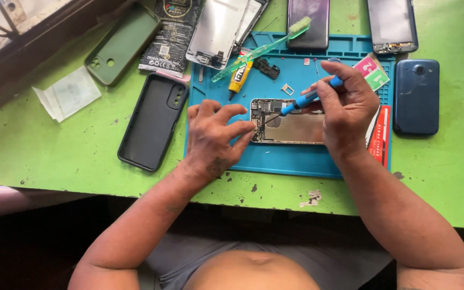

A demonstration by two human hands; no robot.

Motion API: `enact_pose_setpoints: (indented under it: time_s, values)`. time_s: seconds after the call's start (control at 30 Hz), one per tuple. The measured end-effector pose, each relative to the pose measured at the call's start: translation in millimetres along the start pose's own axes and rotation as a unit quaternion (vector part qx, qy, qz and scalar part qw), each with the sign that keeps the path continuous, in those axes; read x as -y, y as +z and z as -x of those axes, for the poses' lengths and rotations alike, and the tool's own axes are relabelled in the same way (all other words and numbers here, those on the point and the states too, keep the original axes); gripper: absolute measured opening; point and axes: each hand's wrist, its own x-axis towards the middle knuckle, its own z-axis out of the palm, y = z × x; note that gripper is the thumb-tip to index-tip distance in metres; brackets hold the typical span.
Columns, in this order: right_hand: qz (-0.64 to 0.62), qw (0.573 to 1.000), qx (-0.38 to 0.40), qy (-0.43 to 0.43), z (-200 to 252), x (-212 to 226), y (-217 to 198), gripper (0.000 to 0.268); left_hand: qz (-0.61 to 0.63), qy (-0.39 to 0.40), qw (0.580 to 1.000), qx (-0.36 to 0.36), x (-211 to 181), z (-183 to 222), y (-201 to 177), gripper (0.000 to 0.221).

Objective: A person uses a precision screwdriver to remove screws and manipulate internal components of a smartphone on a repair mat.

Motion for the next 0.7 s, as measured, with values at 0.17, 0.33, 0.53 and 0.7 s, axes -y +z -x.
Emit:
enact_pose_setpoints:
  time_s: [0.17,0.33,0.53,0.7]
  values:
    - [0.024,1.000,0.012,-0.007,-2.4,1.8,0.2,0.024,0.008,-0.003,1.000,0.021,-1.2,-2.3,-2.2,0.005]
    - [0.032,0.999,0.013,-0.007,-2.1,0.7,1.2,0.023,0.021,-0.011,0.999,0.041,-2.4,-2.8,-4.1,0.006]
    - [0.040,0.999,0.007,0.028,-2.6,-0.6,3.5,0.022,0.022,-0.009,0.998,0.056,-1.7,-2.1,-4.8,0.005]
    - [0.051,0.998,0.001,0.030,-3.1,0.0,5.1,0.021,0.025,-0.016,0.998,0.063,-2.6,-2.7,-4.4,0.007]
